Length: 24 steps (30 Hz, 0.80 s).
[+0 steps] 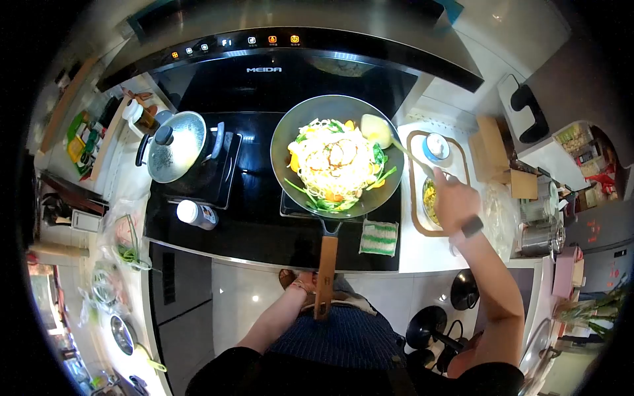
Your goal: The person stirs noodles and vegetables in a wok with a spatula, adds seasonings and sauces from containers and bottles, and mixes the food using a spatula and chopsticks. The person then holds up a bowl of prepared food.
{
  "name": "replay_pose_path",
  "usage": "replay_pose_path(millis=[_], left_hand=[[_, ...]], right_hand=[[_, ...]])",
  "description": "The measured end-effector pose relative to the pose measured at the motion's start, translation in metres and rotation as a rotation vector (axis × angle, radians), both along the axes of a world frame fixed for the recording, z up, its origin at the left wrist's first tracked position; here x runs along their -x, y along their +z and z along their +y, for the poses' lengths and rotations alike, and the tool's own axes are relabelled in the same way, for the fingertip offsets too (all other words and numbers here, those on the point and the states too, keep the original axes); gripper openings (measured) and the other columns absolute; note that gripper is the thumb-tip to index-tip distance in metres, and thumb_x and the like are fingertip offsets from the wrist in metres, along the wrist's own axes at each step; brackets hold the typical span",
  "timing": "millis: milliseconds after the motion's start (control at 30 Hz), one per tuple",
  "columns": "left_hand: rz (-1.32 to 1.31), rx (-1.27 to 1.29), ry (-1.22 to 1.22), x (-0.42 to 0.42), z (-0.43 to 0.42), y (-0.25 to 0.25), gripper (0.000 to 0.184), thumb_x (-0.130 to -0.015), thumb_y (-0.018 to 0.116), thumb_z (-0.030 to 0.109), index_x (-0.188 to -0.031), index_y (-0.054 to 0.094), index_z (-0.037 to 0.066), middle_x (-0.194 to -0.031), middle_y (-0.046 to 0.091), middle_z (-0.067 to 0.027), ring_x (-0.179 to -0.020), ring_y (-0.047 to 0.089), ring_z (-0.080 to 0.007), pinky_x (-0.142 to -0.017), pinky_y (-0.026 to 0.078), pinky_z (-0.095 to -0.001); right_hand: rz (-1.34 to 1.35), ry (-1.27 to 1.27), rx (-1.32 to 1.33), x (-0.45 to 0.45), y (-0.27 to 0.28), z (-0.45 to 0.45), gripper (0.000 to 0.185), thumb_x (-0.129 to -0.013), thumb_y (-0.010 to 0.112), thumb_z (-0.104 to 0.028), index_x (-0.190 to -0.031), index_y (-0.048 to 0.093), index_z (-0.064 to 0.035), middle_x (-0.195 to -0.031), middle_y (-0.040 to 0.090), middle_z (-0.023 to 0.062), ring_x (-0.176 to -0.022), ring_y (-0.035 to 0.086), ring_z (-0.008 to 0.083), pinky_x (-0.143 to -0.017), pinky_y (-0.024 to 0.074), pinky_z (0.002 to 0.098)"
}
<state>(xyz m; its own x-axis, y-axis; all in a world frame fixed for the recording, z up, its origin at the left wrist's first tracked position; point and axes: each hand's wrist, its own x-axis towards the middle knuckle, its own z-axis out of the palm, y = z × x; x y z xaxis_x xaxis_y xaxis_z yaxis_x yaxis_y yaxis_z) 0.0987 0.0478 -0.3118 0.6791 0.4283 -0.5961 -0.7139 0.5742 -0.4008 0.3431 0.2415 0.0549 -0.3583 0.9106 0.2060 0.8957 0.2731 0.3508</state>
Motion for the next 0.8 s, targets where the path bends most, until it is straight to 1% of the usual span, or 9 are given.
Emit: replay_pose_path(millis=[133,200,233,367,467,600,667,733,800], left_hand=[[-0.11,0.129,-0.042,0.003,-0.028,-0.044,0.049,-0.094,0.036,0.048,-0.072,0.052,0.008,-0.052,0.039,0.0013,-0.04,0.034,-0.0094,-0.037,0.024,-0.0222],[0.32,0.137,-0.204,0.019,-0.047,-0.024,0.064,-0.094,0.027,0.055,-0.089,0.06,0.001,-0.054,0.047,-0.0005,-0.042,0.041,-0.0125,-0.039,0.031,-0.0224],[0.245,0.011,-0.215,0.042,-0.063,-0.022,0.071,-0.093,0.024,0.059,-0.105,0.059,-0.002,-0.059,0.055,-0.0025,-0.045,0.047,-0.0146,-0.043,0.039,-0.0243],[0.864,-0.226,-0.456,0.132,-0.112,0.078,0.062,-0.094,0.032,0.054,-0.101,0.062,0.0,-0.066,0.062,-0.009,-0.052,0.057,-0.0157,-0.048,0.047,-0.028],[1.215,-0.344,-0.596,0.217,-0.129,0.169,0.056,-0.094,0.037,0.048,-0.096,0.063,-0.001,-0.068,0.064,-0.0103,-0.054,0.061,-0.0165,-0.052,0.05,-0.0271],[1.533,-0.401,-0.427,0.358,-0.116,0.249,0.048,-0.094,0.041,0.044,-0.086,0.063,0.002,-0.066,0.065,-0.0103,-0.051,0.061,-0.0152,-0.047,0.048,-0.0245],[1.763,-0.592,-0.131,0.428,-0.103,0.305,0.042,-0.094,0.044,0.037,-0.081,0.064,0.002,-0.064,0.065,-0.0099,-0.049,0.06,-0.0151,-0.046,0.047,-0.0232],[2.203,-0.553,-0.169,0.51,-0.074,0.344,0.03,-0.092,0.05,0.024,-0.081,0.063,-0.001,-0.064,0.064,-0.0094,-0.048,0.06,-0.0141,-0.046,0.046,-0.0243],[2.544,-0.604,0.099,0.593,-0.047,0.383,0.021,-0.087,0.056,0.016,-0.079,0.062,-0.003,-0.066,0.065,-0.0112,-0.052,0.062,-0.0182,-0.048,0.047,-0.0283]], right_hand=[[0.199,0.069,0.083,0.007,-0.022,0.019,0.026,-0.084,0.057,-0.024,-0.109,0.061,-0.0187,-0.074,0.063,0.0121,-0.064,0.06,0.0312,-0.056,0.0462,0.0416],[0.251,0.039,0.085,-0.013,-0.044,0.032,0.028,-0.082,0.059,-0.025,-0.109,0.061,-0.0187,-0.076,0.063,0.0131,-0.069,0.06,0.033,-0.058,0.0461,0.0434],[0.292,0.018,0.078,-0.024,-0.057,0.038,0.03,-0.081,0.06,-0.025,-0.11,0.062,-0.0189,-0.078,0.064,0.0131,-0.072,0.061,0.0329,-0.061,0.0464,0.0439],[0.388,-0.022,0.241,-0.055,-0.092,0.047,0.026,-0.083,0.059,-0.025,-0.103,0.061,-0.0083,-0.095,0.062,0.0183,-0.089,0.059,0.0354,-0.074,0.0468,0.0436],[0.44,-0.064,0.307,-0.04,-0.084,0.035,0.039,-0.084,0.059,-0.026,-0.116,0.056,-0.0048,-0.103,0.062,0.019,-0.098,0.058,0.0356,-0.082,0.0459,0.0424],[0.392,-0.155,0.225,-0.055,-0.11,0.035,0.047,-0.084,0.06,-0.027,-0.123,0.051,-0.0027,-0.116,0.057,0.0187,-0.107,0.053,0.0356,-0.091,0.0423,0.0415],[0.272,-0.282,0.133,-0.056,-0.123,0.025,0.052,-0.083,0.061,-0.029,-0.127,0.048,-0.0038,-0.126,0.051,0.0173,-0.114,0.048,0.0358,-0.094,0.0401,0.042],[0.036,-0.477,0.022,-0.038,-0.108,0.003,0.055,-0.084,0.06,-0.033,-0.131,0.044,-0.0095,-0.134,0.044,0.0132,-0.12,0.043,0.0336,-0.094,0.0395,0.0455],[-0.129,-0.625,-0.03,-0.005,-0.087,-0.023,0.055,-0.086,0.056,-0.037,-0.134,0.041,-0.0139,-0.138,0.04,0.0101,-0.124,0.04,0.0311,-0.093,0.0395,0.0482]])
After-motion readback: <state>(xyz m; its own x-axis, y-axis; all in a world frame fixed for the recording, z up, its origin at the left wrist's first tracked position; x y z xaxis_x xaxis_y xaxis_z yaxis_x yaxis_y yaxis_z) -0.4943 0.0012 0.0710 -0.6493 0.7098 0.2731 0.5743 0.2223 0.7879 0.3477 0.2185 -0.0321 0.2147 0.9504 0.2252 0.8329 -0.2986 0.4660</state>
